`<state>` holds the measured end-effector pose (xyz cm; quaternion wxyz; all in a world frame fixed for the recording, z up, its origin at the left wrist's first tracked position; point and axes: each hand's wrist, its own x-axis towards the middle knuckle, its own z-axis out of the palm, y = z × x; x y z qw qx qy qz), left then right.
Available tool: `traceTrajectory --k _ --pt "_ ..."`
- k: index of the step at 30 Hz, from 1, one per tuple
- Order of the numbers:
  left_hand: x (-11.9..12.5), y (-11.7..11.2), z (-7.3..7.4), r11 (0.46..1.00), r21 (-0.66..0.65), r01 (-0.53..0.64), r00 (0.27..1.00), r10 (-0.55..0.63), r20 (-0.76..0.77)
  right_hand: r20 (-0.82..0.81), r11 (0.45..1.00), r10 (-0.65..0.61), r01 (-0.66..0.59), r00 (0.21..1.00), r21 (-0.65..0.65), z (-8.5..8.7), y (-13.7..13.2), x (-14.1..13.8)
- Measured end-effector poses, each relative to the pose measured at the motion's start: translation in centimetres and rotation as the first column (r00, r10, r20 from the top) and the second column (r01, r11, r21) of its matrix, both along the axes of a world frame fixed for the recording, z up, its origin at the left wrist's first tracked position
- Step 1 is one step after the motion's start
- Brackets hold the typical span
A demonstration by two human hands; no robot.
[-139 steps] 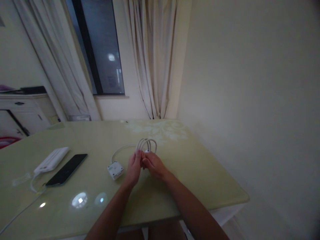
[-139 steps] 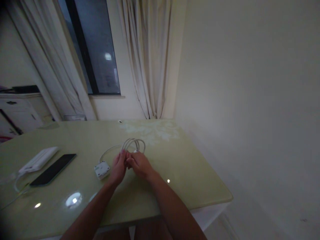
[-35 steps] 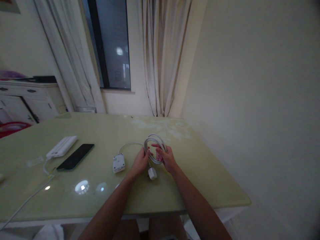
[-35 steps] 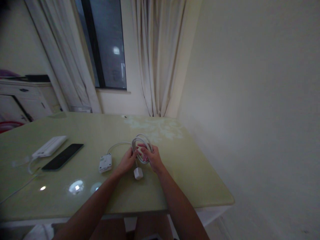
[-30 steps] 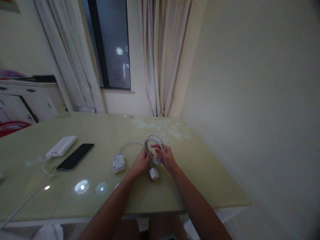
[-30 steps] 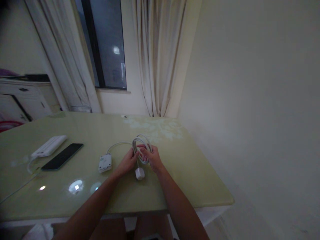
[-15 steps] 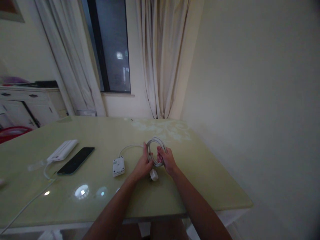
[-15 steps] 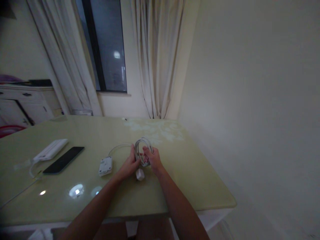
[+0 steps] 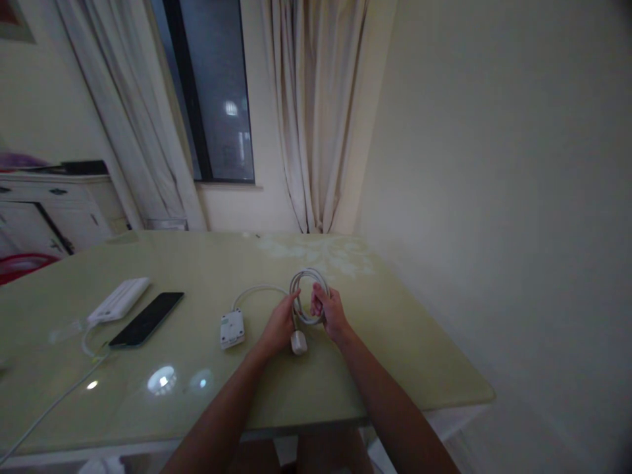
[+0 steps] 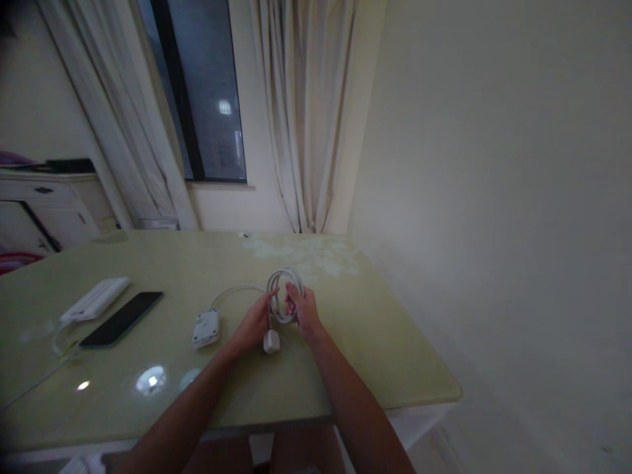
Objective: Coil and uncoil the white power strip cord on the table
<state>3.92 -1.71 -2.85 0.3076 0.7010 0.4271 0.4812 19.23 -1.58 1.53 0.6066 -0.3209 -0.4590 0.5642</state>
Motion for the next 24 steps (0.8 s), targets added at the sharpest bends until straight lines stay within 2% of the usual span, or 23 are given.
traceTrajectory --k 2,9,17,21,24 --pt "-0.1 0.2 -0.4 1.0 -0.007 0.001 1.0 -0.001 -0.02 -0.006 1.0 0.005 -0.005 1.0 -0.001 0.0 0.0 0.0" --pt "-0.3 0.5 -1.3 0.993 0.113 0.02 0.994 -0.008 -0.106 -0.045 1.0 0.024 -0.024 0.999 0.004 0.0 -0.1 0.1" --pt "-0.2 -0.4 -0.6 0.99 0.112 -0.086 0.908 0.124 -0.4 -0.102 0.996 0.089 -0.088 0.991 0.014 -0.2 0.0 0.3" --pt "0.2 -1.0 -0.1 0.951 0.243 -0.191 0.851 0.283 -0.443 -0.119 0.995 0.096 -0.096 0.988 0.007 -0.1 0.0 0.2" --pt "0.2 -1.4 0.5 0.93 0.339 -0.14 0.817 0.302 -0.492 -0.158 0.992 0.123 -0.12 0.98 0.028 0.1 -0.1 0.1"
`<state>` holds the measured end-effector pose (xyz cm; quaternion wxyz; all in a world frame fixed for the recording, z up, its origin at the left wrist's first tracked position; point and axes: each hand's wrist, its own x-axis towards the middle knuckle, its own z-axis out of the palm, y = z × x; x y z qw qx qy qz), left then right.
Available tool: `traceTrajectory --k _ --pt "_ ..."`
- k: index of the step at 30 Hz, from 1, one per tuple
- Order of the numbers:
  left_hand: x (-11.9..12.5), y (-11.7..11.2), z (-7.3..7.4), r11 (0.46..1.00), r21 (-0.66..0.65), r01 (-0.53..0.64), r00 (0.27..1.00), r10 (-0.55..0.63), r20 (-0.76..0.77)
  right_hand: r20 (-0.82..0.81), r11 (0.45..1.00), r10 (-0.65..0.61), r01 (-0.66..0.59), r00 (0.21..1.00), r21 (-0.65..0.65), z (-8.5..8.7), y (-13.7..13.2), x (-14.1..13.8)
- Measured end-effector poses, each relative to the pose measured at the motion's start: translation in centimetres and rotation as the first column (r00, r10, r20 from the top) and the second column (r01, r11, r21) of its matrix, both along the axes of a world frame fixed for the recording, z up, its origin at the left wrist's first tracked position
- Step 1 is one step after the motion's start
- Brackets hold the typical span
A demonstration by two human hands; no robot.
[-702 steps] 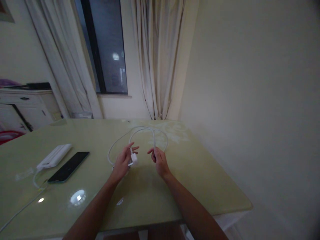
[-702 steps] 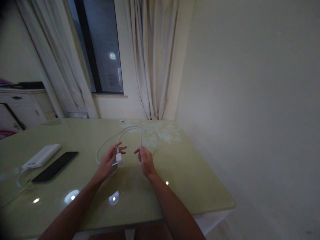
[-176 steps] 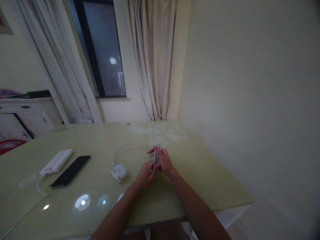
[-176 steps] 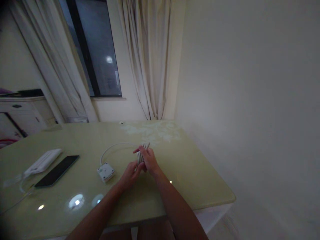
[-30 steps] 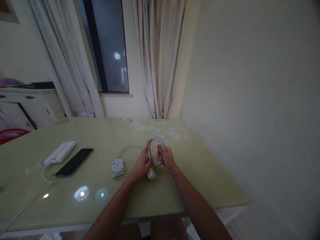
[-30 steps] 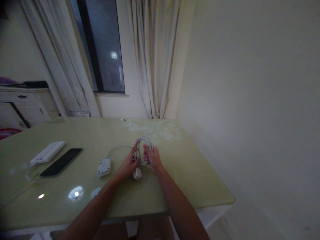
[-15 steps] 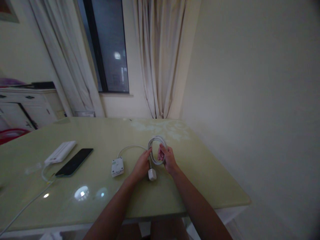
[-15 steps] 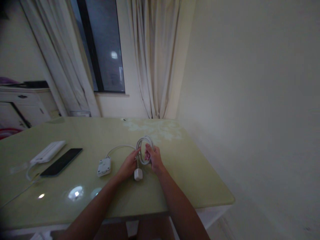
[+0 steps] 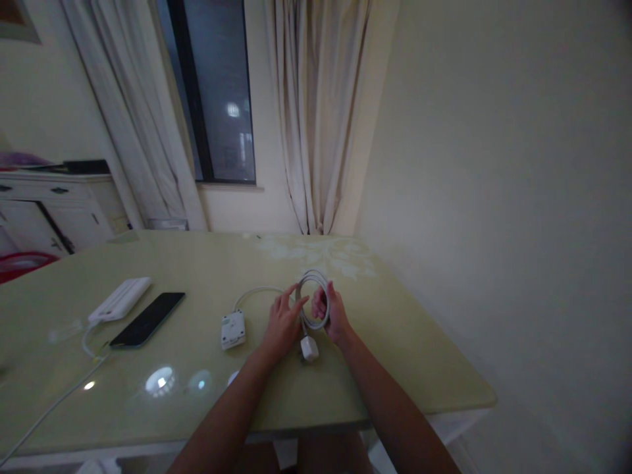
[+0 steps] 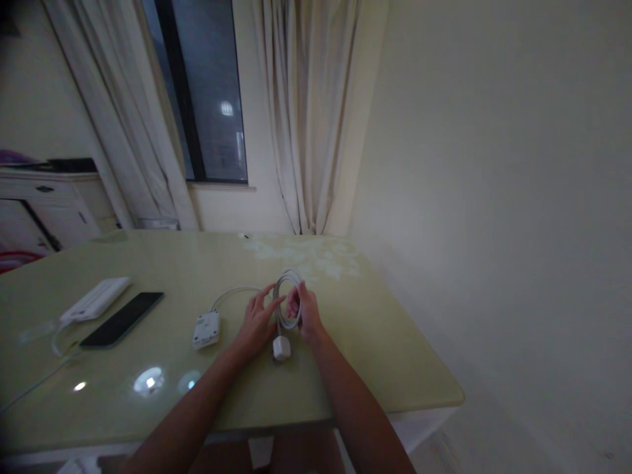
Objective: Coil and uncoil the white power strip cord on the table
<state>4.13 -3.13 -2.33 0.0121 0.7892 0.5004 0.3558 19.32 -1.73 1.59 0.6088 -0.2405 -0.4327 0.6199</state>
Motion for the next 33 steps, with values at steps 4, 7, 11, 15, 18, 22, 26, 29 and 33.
traceTrajectory --k 4,7,11,15,18,22,26,29,33 --pt "-0.09 -0.14 0.5 0.993 0.076 0.094 0.988 -0.084 -0.128 -0.082 0.999 0.045 -0.046 0.996 -0.002 0.14 0.01 0.1" --pt "-0.02 0.15 0.35 0.975 0.071 0.21 0.962 -0.193 -0.191 -0.112 0.998 0.059 -0.06 0.992 -0.006 0.11 0.13 0.26" --pt "0.14 0.65 -0.04 0.936 -0.012 0.353 0.913 -0.347 -0.214 -0.092 0.997 0.08 -0.081 0.993 -0.008 0.04 0.17 0.31" --pt "0.21 0.79 -0.21 0.928 -0.021 0.372 0.905 -0.367 -0.214 -0.09 0.997 0.08 -0.08 0.993 -0.002 0.02 0.05 0.32" --pt "0.26 0.64 -0.17 0.932 -0.022 0.361 0.908 -0.357 -0.22 -0.104 0.995 0.103 -0.104 0.989 0.004 0.09 -0.04 0.4" --pt "0.36 0.34 0.05 0.948 -0.028 0.317 0.919 -0.315 -0.236 -0.189 0.983 0.178 -0.182 0.966 0.0 0.28 -0.15 0.49" --pt "0.35 0.24 0.15 0.963 -0.008 0.268 0.929 -0.26 -0.262 -0.238 0.976 0.215 -0.216 0.947 0.021 0.33 -0.2 0.46" --pt "0.25 0.44 -0.07 0.963 0.0 0.27 0.924 -0.259 -0.281 -0.234 0.975 0.221 -0.222 0.947 0.024 0.2 -0.21 0.48" --pt "0.3 0.77 -0.49 0.957 0.007 0.29 0.909 -0.273 -0.315 -0.309 0.966 0.236 -0.256 0.921 -0.025 0.0 -0.05 0.7"
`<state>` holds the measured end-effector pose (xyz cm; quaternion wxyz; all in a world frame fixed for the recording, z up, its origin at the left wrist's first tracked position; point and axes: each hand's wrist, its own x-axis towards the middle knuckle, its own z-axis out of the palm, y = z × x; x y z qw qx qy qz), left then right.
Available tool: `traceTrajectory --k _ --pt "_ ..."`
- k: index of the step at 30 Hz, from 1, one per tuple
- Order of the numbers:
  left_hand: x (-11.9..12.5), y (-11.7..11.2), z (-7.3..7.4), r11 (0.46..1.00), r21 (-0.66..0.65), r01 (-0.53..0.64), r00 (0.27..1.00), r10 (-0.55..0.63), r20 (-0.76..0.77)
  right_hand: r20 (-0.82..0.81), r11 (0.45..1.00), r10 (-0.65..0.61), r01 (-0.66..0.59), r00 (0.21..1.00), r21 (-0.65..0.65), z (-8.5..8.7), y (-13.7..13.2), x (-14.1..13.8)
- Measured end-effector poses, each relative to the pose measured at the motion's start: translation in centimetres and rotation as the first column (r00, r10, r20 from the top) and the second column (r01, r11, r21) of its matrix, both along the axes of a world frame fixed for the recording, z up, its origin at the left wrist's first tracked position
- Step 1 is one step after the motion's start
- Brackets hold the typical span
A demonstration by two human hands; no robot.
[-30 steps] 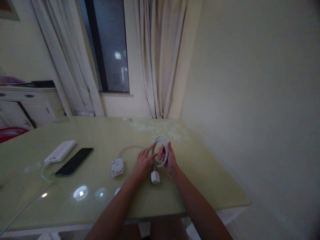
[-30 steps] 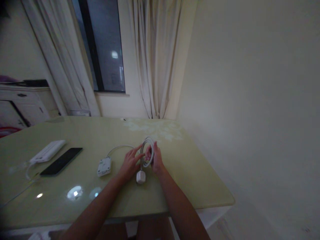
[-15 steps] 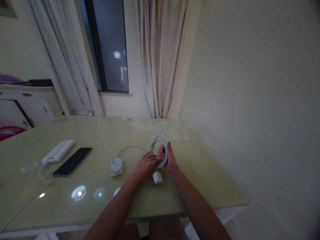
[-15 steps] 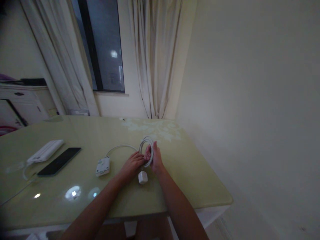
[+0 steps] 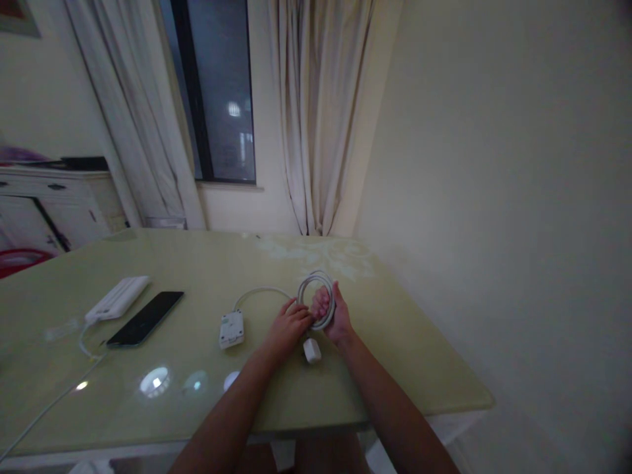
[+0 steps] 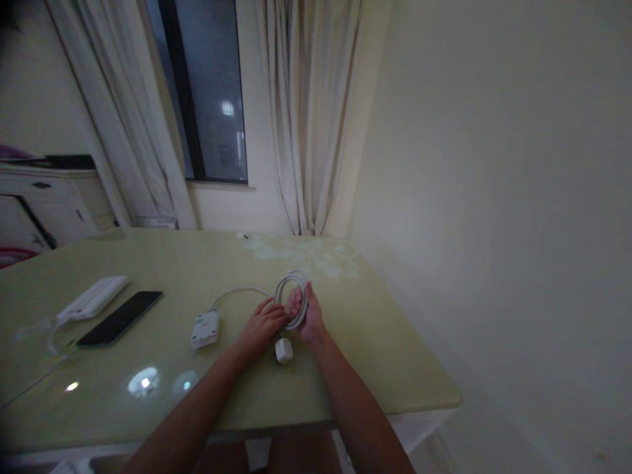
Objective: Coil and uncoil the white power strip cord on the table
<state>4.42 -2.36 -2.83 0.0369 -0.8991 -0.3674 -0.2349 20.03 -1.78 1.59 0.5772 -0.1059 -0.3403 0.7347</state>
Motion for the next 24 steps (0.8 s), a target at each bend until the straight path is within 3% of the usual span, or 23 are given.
traceTrajectory --k 12,17,24 --pt "0.41 -0.48 0.47 0.994 -0.111 0.005 0.994 0.007 0.11 -0.124 0.998 -0.045 0.039 0.991 -0.05 0.54 0.15 0.76" --pt "0.48 -0.48 0.61 0.991 -0.132 -0.006 0.995 0.019 0.097 -0.057 0.997 -0.022 0.017 0.998 -0.077 0.54 0.11 0.63" --pt "0.43 -0.1 -0.22 0.998 -0.053 0.022 0.997 -0.017 0.077 0.037 0.997 -0.033 0.036 0.999 -0.068 0.28 -0.04 0.28"
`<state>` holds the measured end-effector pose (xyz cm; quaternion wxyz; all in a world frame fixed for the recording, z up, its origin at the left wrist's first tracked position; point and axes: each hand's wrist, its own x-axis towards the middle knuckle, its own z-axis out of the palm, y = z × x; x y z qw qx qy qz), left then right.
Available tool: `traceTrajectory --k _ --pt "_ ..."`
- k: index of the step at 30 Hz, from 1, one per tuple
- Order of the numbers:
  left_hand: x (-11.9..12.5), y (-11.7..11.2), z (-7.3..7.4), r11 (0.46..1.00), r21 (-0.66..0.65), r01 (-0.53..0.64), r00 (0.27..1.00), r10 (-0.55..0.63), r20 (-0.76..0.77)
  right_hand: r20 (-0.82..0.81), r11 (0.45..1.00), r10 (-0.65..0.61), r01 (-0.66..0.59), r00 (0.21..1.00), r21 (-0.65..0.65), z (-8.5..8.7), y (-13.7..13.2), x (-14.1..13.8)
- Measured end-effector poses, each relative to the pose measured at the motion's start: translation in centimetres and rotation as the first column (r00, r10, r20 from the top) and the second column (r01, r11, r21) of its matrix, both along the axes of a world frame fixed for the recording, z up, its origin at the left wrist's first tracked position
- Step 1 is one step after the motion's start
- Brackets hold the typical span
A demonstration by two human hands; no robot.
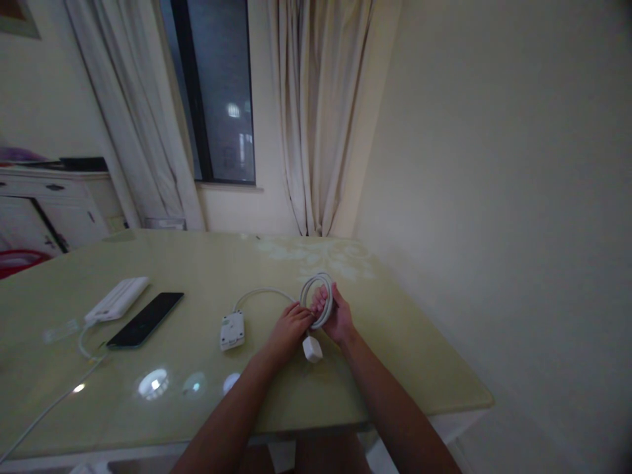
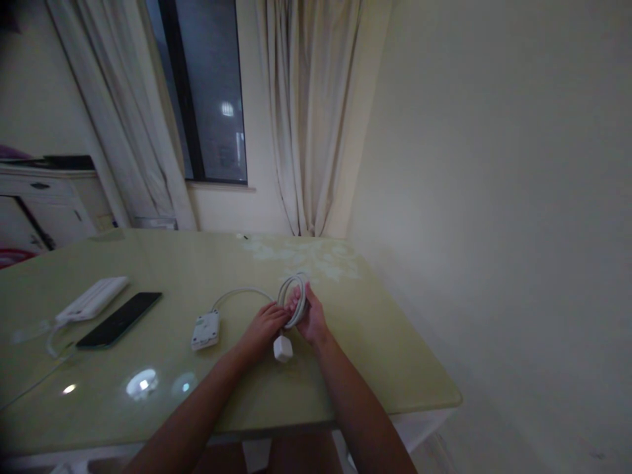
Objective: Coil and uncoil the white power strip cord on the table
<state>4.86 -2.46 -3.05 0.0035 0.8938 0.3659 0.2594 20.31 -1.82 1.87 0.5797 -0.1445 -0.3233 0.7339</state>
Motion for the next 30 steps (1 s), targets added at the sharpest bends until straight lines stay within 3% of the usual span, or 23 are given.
traceTrajectory --k 11,17,25,30 --pt "-0.1 0.2 -0.4 0.999 0.031 0.028 0.999 -0.027 -0.033 0.001 0.994 0.055 -0.055 0.998 0.098 -0.4 -0.1 0.1" --pt "-0.1 -0.2 0.3 1.0 0.015 0.02 0.998 -0.019 -0.052 0.006 0.995 0.008 -0.009 1.0 0.101 -0.1 0.0 0.0" --pt "0.2 -0.4 0.5 0.989 0.109 0.095 0.994 -0.088 -0.067 0.188 0.964 -0.234 0.202 0.954 0.174 -0.2 0.5 -0.4" --pt "0.5 -1.2 1.5 0.991 0.082 0.107 0.991 -0.113 0.073 0.24 0.926 -0.327 0.259 0.914 0.275 -0.4 0.6 -0.3"
